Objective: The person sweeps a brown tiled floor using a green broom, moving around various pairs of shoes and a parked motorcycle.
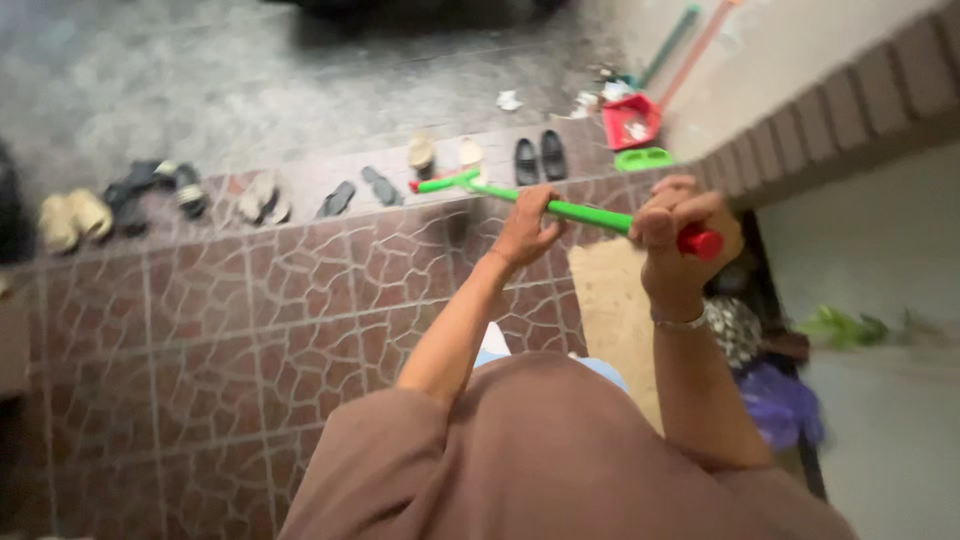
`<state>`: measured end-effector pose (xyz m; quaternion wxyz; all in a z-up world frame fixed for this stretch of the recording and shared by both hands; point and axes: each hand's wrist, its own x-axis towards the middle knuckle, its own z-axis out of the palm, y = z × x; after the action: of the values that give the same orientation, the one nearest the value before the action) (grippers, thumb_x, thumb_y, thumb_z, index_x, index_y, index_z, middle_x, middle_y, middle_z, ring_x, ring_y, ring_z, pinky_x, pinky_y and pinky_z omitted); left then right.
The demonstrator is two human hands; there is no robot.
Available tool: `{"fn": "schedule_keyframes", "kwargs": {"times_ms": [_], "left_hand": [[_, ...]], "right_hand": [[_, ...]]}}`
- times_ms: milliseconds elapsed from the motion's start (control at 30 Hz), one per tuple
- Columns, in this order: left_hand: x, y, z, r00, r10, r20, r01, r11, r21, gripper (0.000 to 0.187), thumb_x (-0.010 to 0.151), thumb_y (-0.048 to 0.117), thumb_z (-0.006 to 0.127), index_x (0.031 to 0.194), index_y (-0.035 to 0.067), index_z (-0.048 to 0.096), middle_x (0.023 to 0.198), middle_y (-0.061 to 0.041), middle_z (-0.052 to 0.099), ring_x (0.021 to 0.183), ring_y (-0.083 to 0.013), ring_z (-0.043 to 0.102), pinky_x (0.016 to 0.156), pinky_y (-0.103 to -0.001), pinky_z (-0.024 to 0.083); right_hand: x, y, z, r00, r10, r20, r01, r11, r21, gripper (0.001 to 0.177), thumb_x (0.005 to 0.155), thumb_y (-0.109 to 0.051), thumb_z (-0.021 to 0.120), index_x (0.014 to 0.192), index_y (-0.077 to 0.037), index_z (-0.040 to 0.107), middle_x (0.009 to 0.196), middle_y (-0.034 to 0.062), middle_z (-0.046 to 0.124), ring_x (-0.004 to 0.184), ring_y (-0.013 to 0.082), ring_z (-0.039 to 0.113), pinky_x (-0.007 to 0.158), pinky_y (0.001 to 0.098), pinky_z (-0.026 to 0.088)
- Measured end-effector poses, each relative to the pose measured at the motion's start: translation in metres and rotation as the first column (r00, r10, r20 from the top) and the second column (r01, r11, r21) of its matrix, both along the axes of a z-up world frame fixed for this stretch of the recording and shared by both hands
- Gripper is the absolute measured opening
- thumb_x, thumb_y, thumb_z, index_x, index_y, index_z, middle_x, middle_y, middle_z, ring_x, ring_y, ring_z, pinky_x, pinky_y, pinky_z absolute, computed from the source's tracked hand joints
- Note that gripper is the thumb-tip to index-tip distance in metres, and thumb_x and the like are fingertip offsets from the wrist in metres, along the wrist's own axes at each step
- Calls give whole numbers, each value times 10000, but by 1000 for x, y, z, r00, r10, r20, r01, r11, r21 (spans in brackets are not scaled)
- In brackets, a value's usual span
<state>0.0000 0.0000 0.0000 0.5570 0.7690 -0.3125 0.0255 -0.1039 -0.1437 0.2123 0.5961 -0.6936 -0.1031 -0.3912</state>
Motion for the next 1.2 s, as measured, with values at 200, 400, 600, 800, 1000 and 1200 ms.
{"fn": "schedule_keyframes", "kwargs": {"times_ms": [200, 400, 600, 800, 1000, 1200], "left_hand": [[-54, 136, 46, 897, 437, 71, -440, 898, 28, 324, 891, 299, 769, 749, 57, 607, 684, -180, 613, 643, -385, 613, 577, -467, 465], [-160, 254, 10, 687, 725, -52, -686, 671, 281, 313, 888, 266, 674, 640, 85, 610, 635, -174, 621, 563, -380, 631, 530, -475, 473], [-250, 307, -92, 478, 878, -26, -750, 424, 507, 160, 781, 219, 692, 696, 89, 656, 759, -185, 683, 718, -410, 669, 649, -499, 534], [-193, 293, -132, 400, 916, 24, -835, 353, 423, 191, 785, 256, 691, 707, 83, 669, 739, -192, 678, 738, -432, 666, 657, -525, 527], [10, 272, -112, 569, 809, -151, -739, 583, 337, 205, 832, 245, 643, 697, 94, 679, 729, -194, 680, 679, -406, 677, 613, -507, 522], [155, 241, -95, 573, 819, -42, -787, 564, 249, 131, 818, 212, 702, 780, 91, 671, 819, -177, 702, 827, -406, 688, 725, -496, 548]], "right_hand": [[70, 96, 46, 459, 888, 2, -859, 444, 255, 398, 1003, -320, 745, 816, -81, 487, 716, 71, 485, 611, 148, 532, 815, 402, 530], [75, 202, -1, -275, 956, -102, -838, -186, 514, 397, 969, -136, 645, 646, -37, 435, 630, 68, 496, 598, 196, 480, 652, 344, 454], [43, 271, -106, -236, 825, -514, -939, -57, 340, 267, 945, -66, 582, 692, 12, 545, 677, 68, 586, 623, 125, 502, 567, 302, 420], [97, 283, -131, -302, 811, -501, -904, -77, 420, 280, 957, -60, 564, 692, 23, 598, 663, 47, 574, 607, 109, 474, 548, 296, 396], [236, 275, -34, -107, 855, -508, -980, -4, 198, 352, 961, -97, 574, 625, 7, 555, 572, 26, 504, 504, 104, 423, 478, 287, 334], [306, 272, -3, 78, 804, -590, -953, -113, -280, 311, 923, -84, 628, 638, -4, 533, 548, 73, 391, 453, 138, 390, 484, 331, 328]]}}
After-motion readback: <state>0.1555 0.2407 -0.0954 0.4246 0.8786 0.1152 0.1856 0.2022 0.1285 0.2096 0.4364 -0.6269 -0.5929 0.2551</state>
